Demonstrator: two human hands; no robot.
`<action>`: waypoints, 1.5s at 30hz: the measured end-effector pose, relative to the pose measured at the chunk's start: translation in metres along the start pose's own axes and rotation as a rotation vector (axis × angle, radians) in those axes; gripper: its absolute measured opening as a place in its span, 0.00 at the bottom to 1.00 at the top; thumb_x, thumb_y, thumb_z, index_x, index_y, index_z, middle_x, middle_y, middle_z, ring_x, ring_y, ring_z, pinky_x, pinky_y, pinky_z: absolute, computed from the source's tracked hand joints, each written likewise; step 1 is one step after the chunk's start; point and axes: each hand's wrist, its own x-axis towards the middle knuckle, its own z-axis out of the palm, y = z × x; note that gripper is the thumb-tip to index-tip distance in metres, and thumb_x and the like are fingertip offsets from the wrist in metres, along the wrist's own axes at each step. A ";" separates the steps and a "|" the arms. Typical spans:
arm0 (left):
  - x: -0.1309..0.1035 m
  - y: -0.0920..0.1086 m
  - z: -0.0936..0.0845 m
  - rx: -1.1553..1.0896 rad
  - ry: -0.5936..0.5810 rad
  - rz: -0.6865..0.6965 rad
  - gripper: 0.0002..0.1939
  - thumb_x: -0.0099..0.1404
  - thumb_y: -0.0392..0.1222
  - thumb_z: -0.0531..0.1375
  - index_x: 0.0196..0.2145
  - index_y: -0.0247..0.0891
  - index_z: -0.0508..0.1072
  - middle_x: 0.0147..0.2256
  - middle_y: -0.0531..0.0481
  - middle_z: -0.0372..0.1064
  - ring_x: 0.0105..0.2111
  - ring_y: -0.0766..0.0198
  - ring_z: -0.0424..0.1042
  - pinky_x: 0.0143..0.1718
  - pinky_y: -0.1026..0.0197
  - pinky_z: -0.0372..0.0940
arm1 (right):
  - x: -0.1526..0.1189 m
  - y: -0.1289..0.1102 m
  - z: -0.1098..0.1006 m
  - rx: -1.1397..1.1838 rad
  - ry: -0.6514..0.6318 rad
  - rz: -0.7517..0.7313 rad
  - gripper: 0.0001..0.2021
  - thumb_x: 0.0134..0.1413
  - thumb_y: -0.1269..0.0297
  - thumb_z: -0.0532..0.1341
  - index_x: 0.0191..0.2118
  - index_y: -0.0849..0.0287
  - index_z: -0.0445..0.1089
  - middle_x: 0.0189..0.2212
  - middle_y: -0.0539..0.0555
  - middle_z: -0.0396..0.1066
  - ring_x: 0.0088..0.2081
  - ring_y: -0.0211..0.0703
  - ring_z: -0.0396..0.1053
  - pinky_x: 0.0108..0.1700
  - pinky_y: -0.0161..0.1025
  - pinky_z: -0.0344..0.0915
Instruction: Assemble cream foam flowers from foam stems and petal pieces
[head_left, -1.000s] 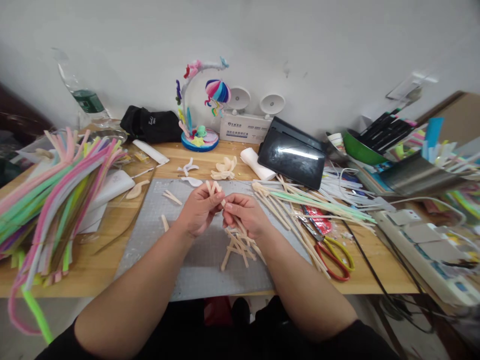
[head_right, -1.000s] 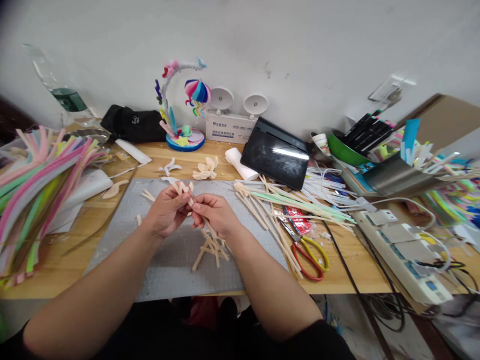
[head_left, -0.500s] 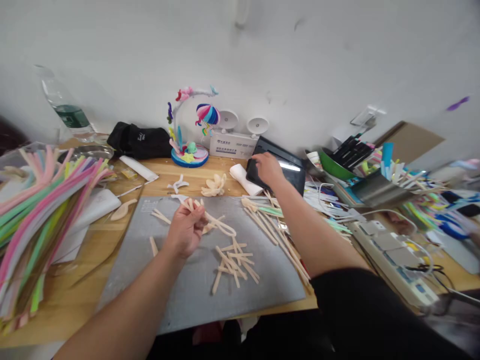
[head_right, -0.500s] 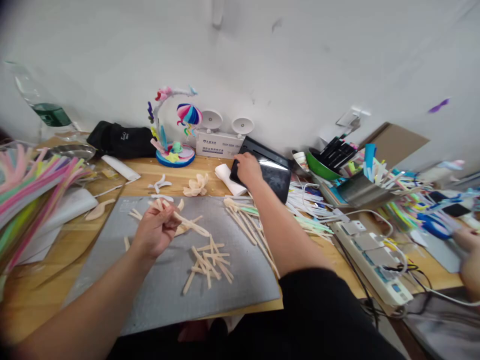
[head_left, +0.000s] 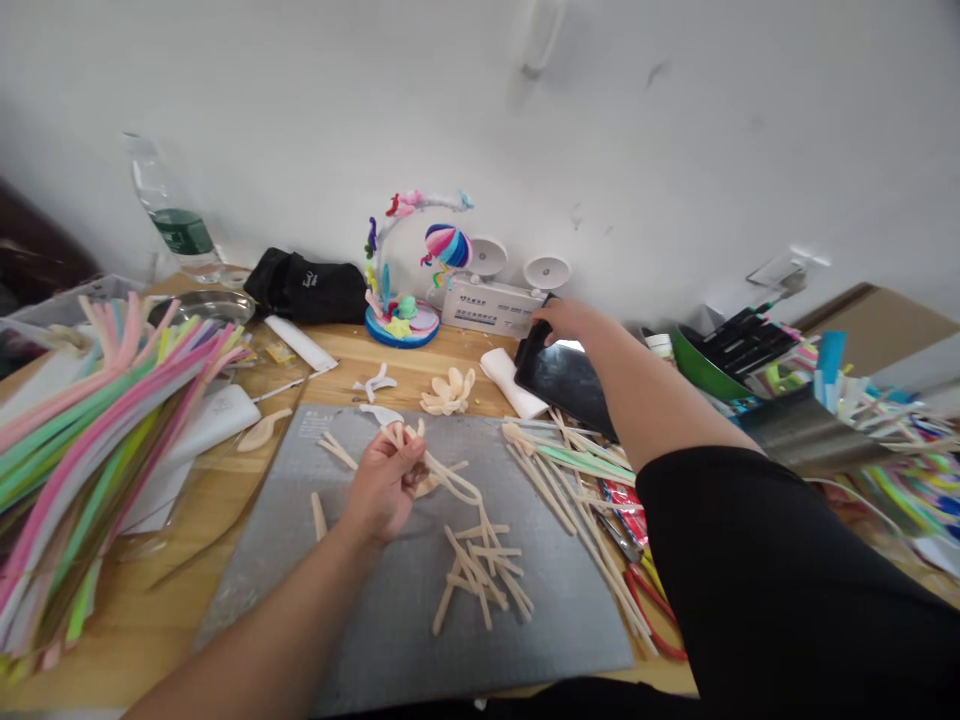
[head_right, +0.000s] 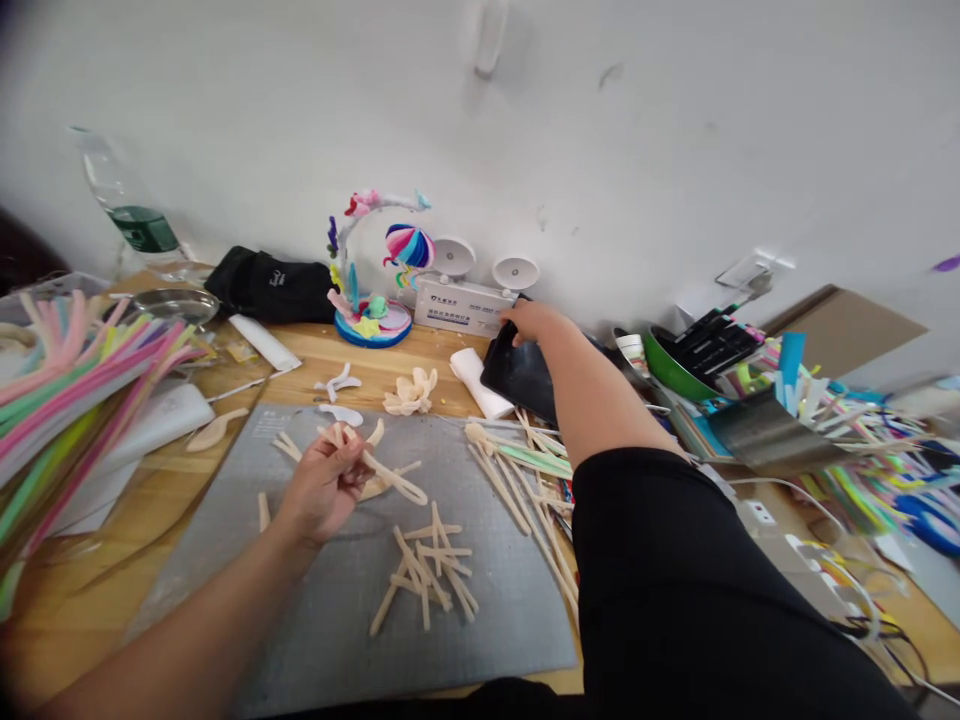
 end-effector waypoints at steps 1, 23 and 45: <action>0.000 0.000 0.000 0.001 0.009 -0.009 0.18 0.46 0.37 0.64 0.20 0.35 0.53 0.15 0.61 0.52 0.14 0.78 0.50 0.18 0.73 0.49 | 0.003 0.001 0.000 -0.001 -0.006 -0.004 0.25 0.33 0.68 0.66 0.44 0.58 0.66 0.41 0.59 0.62 0.39 0.48 0.64 0.38 0.41 0.59; 0.002 0.001 -0.003 -0.021 -0.010 0.025 0.14 0.47 0.35 0.64 0.20 0.36 0.57 0.14 0.60 0.52 0.14 0.77 0.51 0.17 0.73 0.49 | -0.080 0.008 0.017 0.494 0.570 0.273 0.14 0.49 0.67 0.54 0.43 0.62 0.66 0.39 0.58 0.69 0.39 0.44 0.67 0.42 0.42 0.60; 0.005 -0.004 -0.002 0.068 -0.071 -0.040 0.11 0.51 0.35 0.61 0.25 0.38 0.58 0.17 0.54 0.63 0.14 0.77 0.52 0.17 0.74 0.48 | -0.135 0.016 0.114 0.726 0.706 0.613 0.13 0.49 0.70 0.48 0.43 0.62 0.56 0.46 0.63 0.64 0.47 0.49 0.63 0.46 0.49 0.58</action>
